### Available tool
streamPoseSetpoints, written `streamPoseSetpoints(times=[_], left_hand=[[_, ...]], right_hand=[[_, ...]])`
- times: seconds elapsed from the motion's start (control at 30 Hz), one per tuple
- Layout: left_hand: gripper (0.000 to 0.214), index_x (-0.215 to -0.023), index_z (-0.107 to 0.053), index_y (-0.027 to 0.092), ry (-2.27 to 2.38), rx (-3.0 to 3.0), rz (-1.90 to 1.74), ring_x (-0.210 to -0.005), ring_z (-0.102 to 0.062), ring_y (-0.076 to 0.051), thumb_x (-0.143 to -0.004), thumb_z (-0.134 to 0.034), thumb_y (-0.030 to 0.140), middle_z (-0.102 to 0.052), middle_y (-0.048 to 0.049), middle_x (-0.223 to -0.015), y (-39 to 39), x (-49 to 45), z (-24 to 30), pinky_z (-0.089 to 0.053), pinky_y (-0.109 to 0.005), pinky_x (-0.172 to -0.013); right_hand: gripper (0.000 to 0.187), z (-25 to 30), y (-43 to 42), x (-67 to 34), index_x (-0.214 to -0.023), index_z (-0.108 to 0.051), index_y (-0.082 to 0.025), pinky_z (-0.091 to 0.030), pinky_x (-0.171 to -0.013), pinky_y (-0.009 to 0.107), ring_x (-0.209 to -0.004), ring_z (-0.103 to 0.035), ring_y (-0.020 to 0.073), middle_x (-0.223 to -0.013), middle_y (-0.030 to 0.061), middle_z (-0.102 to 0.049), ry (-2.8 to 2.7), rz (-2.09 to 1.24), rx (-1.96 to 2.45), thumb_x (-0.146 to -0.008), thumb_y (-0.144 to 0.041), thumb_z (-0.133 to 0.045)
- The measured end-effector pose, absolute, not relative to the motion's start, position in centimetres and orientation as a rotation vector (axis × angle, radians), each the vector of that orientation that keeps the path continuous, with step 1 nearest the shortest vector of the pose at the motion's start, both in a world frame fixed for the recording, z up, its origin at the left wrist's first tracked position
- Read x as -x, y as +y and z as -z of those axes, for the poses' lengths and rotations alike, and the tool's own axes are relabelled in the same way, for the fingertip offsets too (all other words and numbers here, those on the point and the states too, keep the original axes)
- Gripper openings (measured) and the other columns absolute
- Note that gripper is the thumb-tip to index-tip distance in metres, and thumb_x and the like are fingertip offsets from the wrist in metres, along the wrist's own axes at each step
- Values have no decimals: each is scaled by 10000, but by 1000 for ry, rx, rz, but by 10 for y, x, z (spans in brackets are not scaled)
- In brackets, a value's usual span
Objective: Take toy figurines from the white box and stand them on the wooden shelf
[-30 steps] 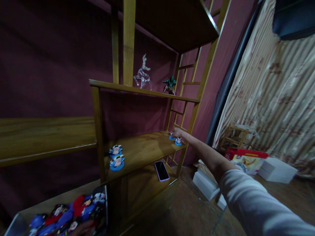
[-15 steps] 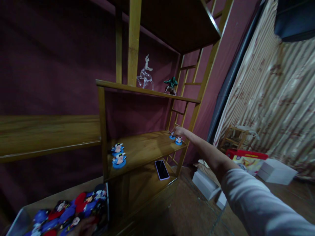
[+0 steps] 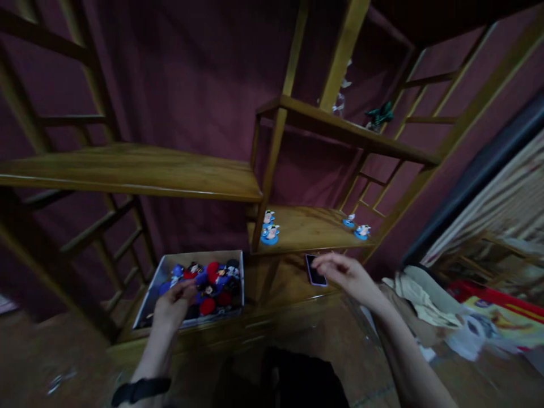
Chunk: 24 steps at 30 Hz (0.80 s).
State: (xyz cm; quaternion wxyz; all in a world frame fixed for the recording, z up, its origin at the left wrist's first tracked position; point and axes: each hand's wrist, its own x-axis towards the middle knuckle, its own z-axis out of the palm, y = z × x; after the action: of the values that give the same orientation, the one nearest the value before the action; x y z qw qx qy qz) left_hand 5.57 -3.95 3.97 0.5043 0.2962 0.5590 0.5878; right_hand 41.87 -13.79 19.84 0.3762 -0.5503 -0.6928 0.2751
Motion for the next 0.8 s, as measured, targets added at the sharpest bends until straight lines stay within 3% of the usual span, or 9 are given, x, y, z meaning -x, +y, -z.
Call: streamPoseSetpoints(times=[0.17,0.3,0.4,0.6,0.8], left_hand=[[173,-822,-618,120,1100,-418,-1502,-672,-638,-130,-702,-539,26,-650,-73,-754,-47,-37,-57,-527,-210,-585],[177,-819,-590,127,1016,-107,-1508,-637,-624,-103,-735,-497,2,-634,-60,-754,-47,-15,-57,-517,-173,-529],[179,-811,-580,125,1023,-6,-1565,-630,-615,-93,-750,-476,-7,-622,-52,-760,-46,-1,-59,-508,-158,-515],[169,-823,-567,129,1003,64,-1637,-657,-610,-86,-775,-455,12,-610,-49,-801,-52,8,-69,-509,-158,-528],[200,-847,-563,133,941,112,-1624,-666,-609,-78,-769,-443,-7,-605,-49,-818,-57,11,-74,-506,-152,-541]], right_hand=[[227,-86,-127,-305,-941,-632,-220,-469,-711,261,-801,-602,141,-898,20,-658,-1734,-1297,1229,-803,-360,-518],[202,-42,-78,-252,-925,-635,-205,-458,-691,243,-786,-604,134,-865,5,-668,-1805,-1269,1228,-814,-305,-499],[205,-33,-48,-235,-945,-623,-215,-452,-708,240,-809,-610,139,-895,3,-670,-1869,-1044,1415,-836,-278,-461],[286,-20,-28,-214,-1008,-590,-262,-429,-710,259,-850,-611,169,-999,33,-632,-2126,-257,1902,-867,-190,-352],[329,-10,-15,-213,-1051,-567,-227,-406,-802,270,-976,-536,178,-1068,64,-583,-2153,-15,1931,-837,-105,-349]])
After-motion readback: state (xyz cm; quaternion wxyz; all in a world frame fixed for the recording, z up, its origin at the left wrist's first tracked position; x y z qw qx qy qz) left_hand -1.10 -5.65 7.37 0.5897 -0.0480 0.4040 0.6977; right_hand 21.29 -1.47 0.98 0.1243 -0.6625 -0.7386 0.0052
